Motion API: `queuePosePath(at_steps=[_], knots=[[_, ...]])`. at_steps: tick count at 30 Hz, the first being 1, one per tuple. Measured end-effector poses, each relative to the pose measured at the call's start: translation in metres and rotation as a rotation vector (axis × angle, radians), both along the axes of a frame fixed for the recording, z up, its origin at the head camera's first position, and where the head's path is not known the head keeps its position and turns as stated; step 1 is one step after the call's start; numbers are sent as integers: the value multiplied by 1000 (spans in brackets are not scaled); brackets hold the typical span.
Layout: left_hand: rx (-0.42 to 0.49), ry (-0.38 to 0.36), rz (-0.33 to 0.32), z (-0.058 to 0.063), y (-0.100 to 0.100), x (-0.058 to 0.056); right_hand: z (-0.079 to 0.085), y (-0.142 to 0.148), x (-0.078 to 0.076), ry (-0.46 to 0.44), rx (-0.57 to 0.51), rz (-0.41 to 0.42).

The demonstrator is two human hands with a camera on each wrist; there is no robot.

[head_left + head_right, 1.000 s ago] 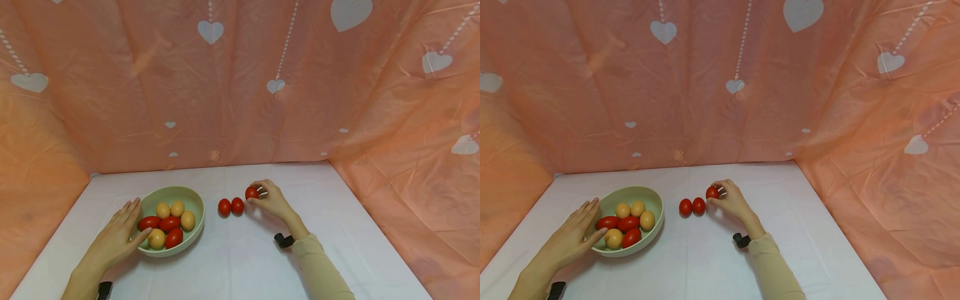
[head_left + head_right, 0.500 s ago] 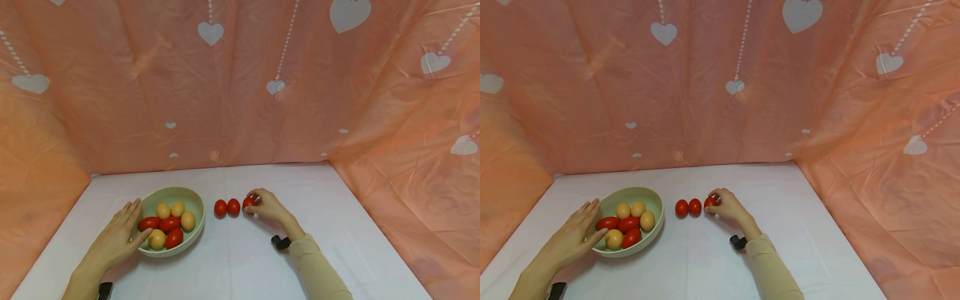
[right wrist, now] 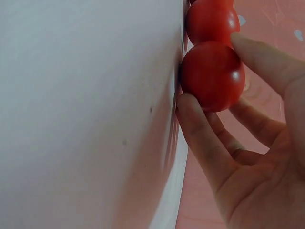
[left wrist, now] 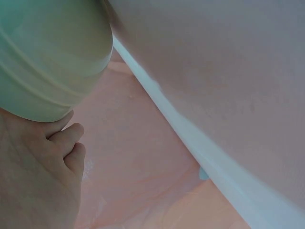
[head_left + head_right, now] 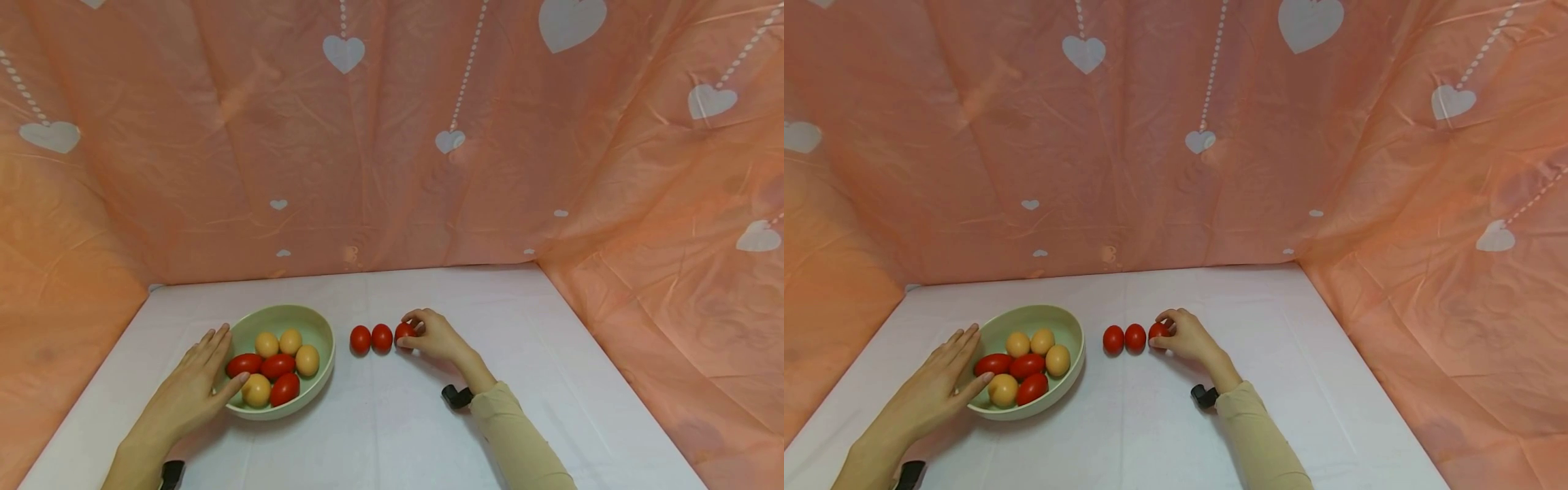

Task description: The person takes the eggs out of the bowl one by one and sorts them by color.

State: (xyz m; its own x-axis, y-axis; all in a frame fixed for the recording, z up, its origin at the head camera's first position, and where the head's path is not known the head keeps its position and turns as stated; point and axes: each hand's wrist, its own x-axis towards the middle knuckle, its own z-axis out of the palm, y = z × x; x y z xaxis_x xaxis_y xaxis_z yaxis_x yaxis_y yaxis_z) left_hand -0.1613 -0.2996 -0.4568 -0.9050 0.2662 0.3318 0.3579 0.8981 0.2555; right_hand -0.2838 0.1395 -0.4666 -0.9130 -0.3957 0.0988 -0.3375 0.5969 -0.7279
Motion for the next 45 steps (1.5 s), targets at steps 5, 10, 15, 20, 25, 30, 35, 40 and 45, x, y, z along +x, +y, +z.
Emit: queuePosePath(at_steps=[5, 10, 15, 20, 25, 30, 35, 40, 45], knots=[[1, -5, 3, 0, 0, 0, -2, 0, -1, 0, 4, 0], [0, -4, 5, -1, -1, -1, -1, 1, 0, -5, 1, 4], [1, 6, -1, -2, -1, -1, 1, 1, 1, -4, 5, 3], [3, 1, -1, -2, -1, 0, 3, 0, 2, 19, 9, -22], [2, -4, 1, -1, -1, 0, 8, -3, 3, 84, 16, -31], [3, -7, 4, -1, -1, 0, 18, -10, 4, 180, -35, 17], [3, -3, 4, -1, -1, 0, 29, -23, 5, 232, -75, 93], [1, 3, 1, -2, 0, 0, 37, -39, 4, 266, -64, 159], [-4, 13, 1, -2, -1, 0, 46, -57, 3, 318, -50, 245]])
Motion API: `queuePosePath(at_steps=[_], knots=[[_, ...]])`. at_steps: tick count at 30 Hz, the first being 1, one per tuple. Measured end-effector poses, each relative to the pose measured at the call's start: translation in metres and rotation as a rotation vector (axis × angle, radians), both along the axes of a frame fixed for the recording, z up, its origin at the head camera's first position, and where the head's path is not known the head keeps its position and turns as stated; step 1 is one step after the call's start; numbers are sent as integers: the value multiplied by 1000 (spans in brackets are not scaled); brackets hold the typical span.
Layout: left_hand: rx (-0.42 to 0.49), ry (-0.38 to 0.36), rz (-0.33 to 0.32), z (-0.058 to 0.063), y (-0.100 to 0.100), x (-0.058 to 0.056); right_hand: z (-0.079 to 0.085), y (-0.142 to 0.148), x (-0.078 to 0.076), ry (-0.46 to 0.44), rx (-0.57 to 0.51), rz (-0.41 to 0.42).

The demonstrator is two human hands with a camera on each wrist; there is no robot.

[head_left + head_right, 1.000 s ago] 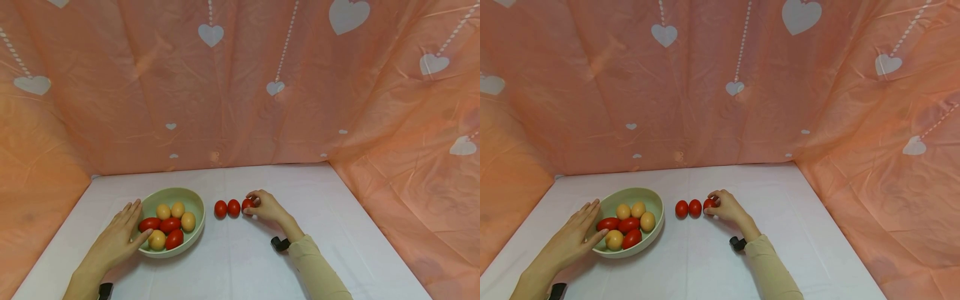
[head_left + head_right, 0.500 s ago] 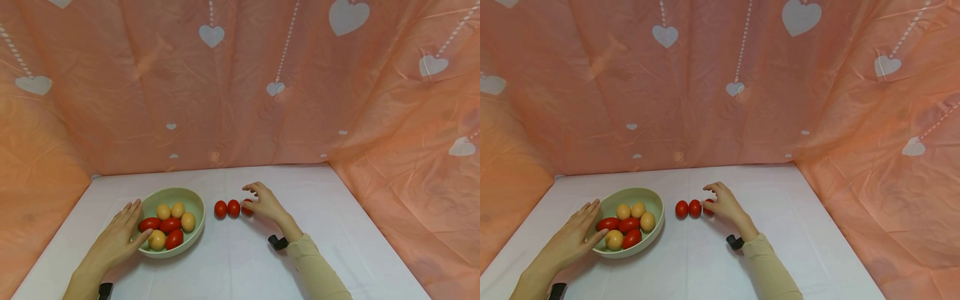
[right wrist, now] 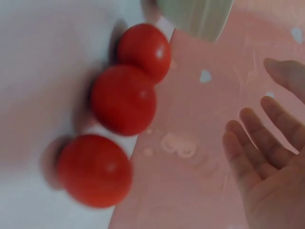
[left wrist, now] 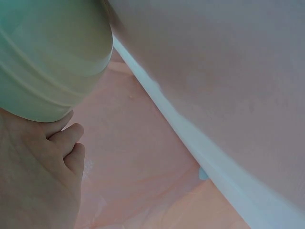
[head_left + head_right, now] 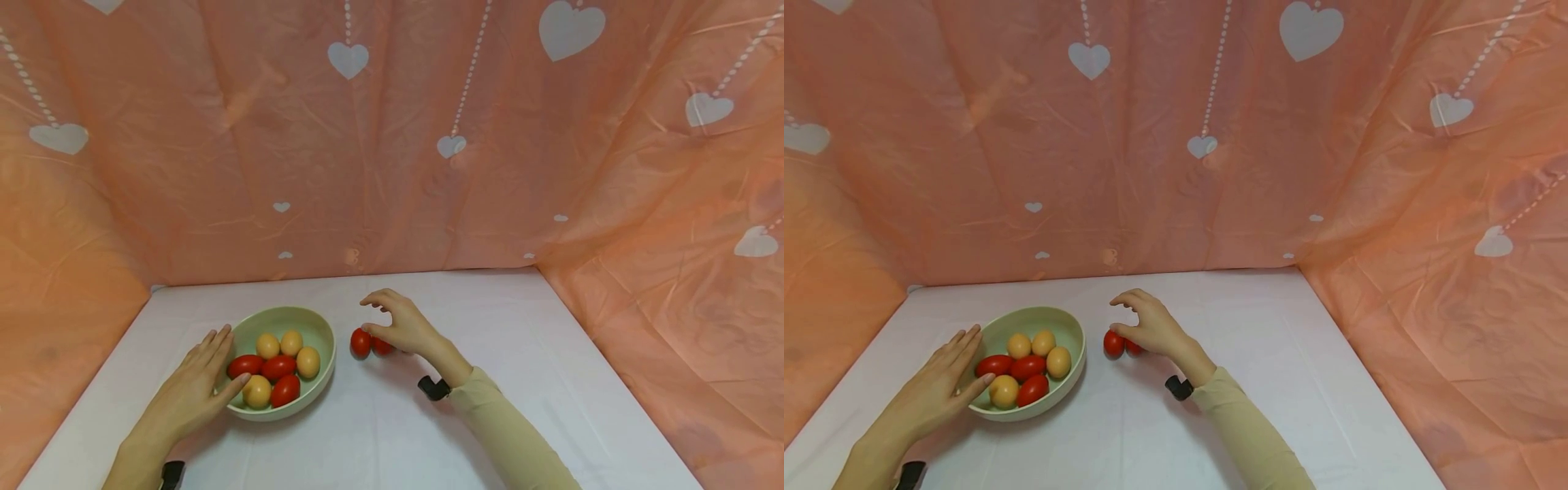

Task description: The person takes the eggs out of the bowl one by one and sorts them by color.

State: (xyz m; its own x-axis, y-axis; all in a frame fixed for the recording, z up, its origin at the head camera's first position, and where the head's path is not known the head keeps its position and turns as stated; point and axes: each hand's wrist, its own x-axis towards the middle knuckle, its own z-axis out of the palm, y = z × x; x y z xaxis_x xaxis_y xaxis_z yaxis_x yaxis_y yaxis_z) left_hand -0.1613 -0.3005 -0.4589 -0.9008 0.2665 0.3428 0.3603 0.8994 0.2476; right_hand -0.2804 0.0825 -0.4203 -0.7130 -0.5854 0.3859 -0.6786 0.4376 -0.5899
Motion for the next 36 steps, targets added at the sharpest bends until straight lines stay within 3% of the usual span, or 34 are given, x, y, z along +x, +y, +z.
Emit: queuePosePath(at_steps=[6, 12, 23, 31, 36], knots=[[-1, 4, -1, 0, -1, -1, 10, -25, 0, 58, 19, 112], [-8, 3, -1, 1, -1, 0, 18, -53, -2, 92, 112, 222], [-13, -5, 14, 3, -2, 4, 19, -103, -11, -12, 223, 445], [-5, 18, 25, 1, -5, 15, 13, -130, -9, 0, 348, 524], [-22, 35, 34, 1, -6, 21, 10, -143, -11, 84, 446, 524]])
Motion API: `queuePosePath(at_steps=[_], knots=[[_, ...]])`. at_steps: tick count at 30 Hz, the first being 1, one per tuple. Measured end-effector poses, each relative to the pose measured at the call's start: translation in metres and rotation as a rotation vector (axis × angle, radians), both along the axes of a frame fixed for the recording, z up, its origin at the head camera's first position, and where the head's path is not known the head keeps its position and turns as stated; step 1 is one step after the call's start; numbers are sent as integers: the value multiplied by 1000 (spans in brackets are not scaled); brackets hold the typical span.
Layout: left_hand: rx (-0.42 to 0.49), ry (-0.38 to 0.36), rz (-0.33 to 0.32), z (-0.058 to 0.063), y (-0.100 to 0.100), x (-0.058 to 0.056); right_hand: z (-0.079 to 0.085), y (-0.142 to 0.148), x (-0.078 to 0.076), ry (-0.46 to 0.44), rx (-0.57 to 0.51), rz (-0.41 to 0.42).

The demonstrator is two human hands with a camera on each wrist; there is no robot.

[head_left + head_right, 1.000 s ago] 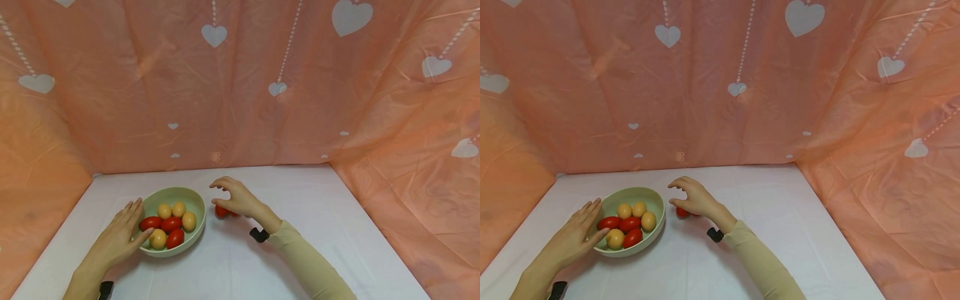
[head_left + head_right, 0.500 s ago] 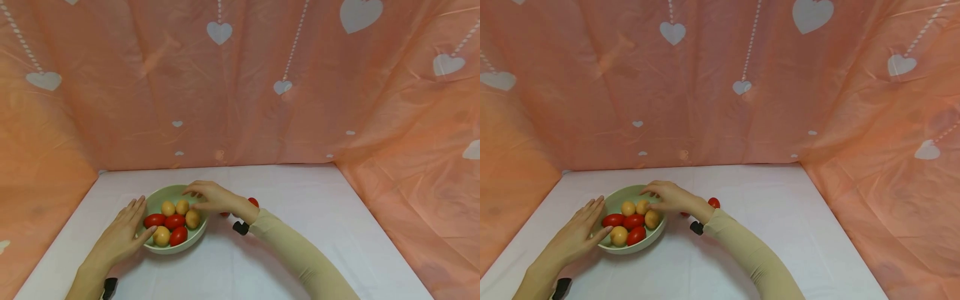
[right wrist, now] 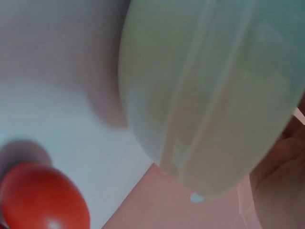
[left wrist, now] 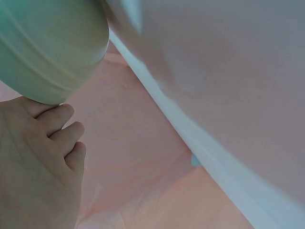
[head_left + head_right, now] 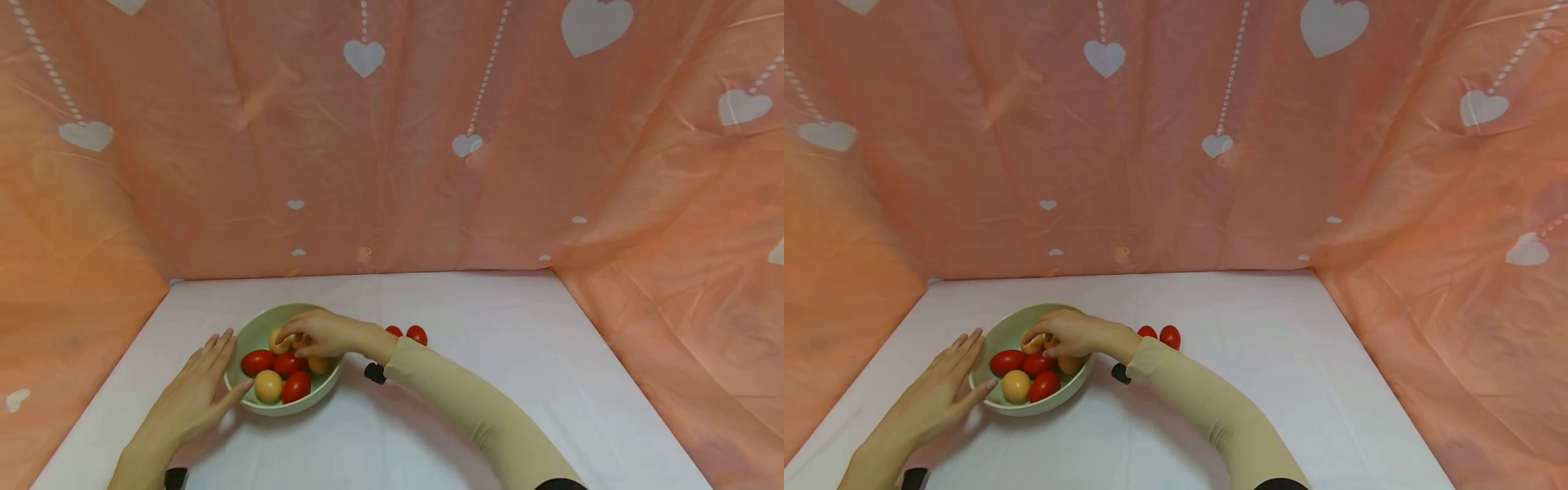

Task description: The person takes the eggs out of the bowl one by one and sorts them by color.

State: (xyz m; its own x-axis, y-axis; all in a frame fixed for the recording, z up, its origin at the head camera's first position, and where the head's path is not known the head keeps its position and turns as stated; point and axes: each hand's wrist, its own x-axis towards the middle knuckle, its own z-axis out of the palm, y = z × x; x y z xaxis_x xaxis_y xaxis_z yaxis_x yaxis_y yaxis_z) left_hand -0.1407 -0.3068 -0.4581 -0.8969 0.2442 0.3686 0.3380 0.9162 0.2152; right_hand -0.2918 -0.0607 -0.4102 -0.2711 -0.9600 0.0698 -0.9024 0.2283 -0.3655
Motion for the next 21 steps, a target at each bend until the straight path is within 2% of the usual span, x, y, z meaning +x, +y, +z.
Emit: queuePosePath(at_steps=[2, 9, 12, 21], knots=[[-2, 3, 3, -1, 0, 2, 0, -4, 0, 35, 22, 11], [0, 3, 7, -2, 0, 8, -1, -13, 1, 45, 83, 77], [-1, 3, 6, -2, 0, 8, -3, -15, 0, 73, 104, 80], [1, 3, 3, -4, -2, 8, -8, -20, 0, 79, 176, 77]])
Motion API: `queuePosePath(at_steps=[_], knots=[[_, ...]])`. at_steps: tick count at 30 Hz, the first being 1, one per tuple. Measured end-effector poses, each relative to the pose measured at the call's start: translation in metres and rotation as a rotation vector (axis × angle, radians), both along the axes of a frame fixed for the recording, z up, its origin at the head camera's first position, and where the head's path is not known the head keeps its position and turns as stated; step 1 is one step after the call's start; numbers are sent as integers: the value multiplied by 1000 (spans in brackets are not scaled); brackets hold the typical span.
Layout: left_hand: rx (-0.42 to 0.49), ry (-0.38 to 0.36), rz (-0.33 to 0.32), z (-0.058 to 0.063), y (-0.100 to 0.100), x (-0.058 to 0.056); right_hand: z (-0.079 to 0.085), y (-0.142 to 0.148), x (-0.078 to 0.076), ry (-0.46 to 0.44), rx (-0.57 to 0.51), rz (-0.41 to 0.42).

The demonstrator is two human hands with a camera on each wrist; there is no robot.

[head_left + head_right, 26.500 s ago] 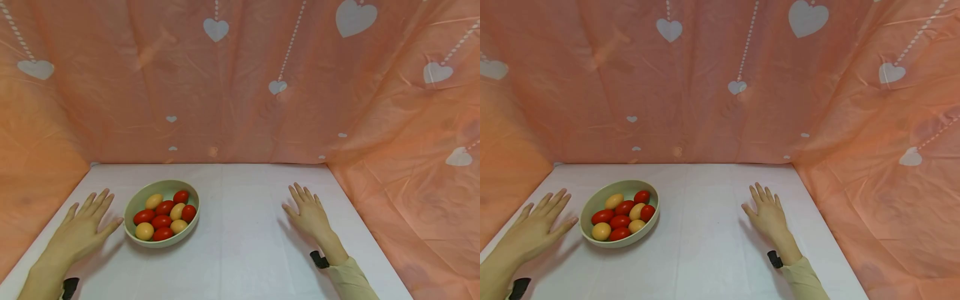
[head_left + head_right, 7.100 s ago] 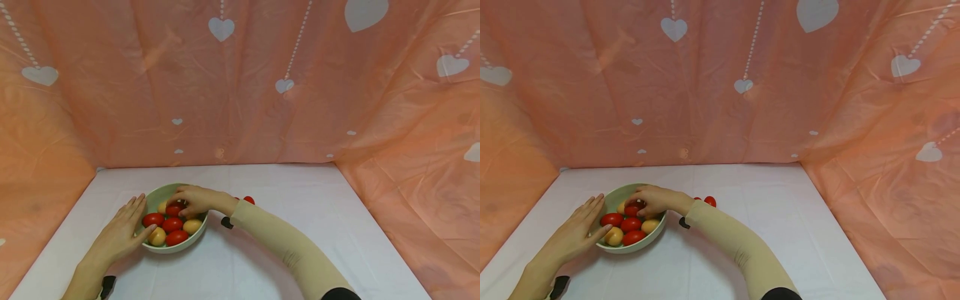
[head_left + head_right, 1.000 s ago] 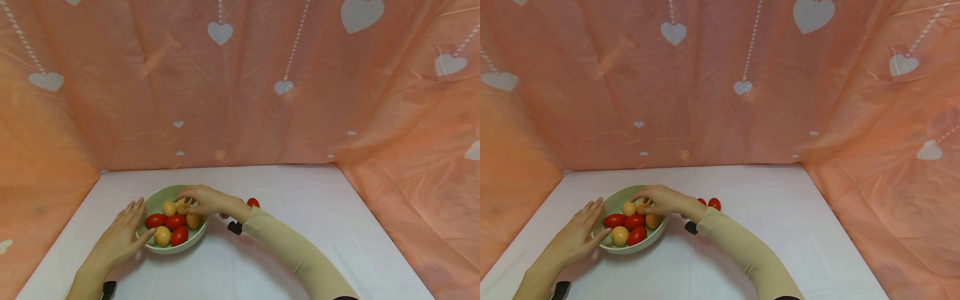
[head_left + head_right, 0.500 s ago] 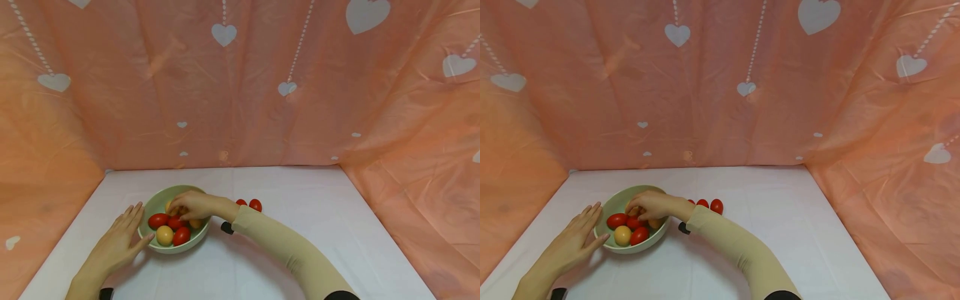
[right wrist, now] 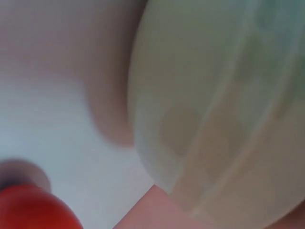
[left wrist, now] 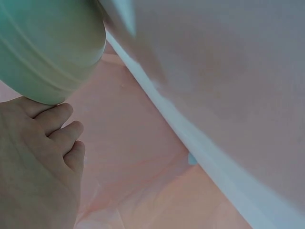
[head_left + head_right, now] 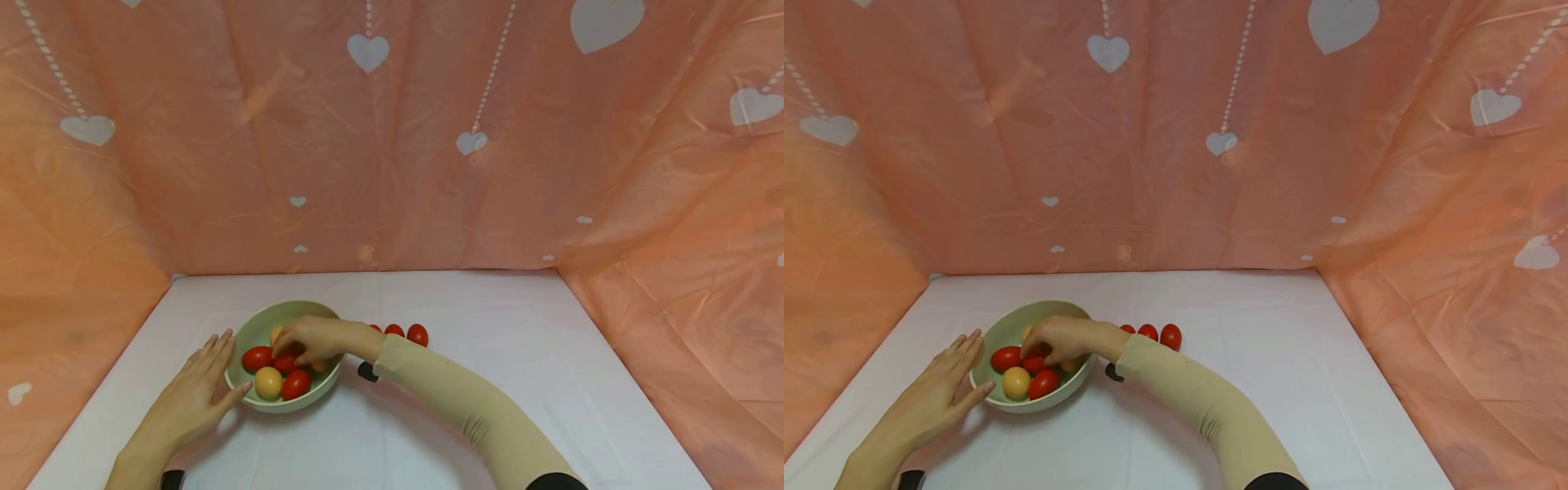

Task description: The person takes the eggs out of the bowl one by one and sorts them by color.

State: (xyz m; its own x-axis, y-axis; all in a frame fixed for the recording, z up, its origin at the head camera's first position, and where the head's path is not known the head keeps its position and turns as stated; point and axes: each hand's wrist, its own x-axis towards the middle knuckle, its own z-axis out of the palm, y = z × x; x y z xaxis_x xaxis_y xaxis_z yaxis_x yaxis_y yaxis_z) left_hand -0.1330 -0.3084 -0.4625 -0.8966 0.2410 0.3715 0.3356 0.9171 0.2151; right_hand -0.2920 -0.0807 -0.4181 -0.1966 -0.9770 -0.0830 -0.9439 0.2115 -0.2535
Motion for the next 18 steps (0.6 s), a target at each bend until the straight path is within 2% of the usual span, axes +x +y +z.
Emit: queuePosePath(at_steps=[6, 18], knots=[[5, 2, -1, 0, 0, -1, -2, 0, 2, -9, 41, -32], [12, -20, 6, 0, 0, -1, -5, 0, 3, -35, 30, -30]])
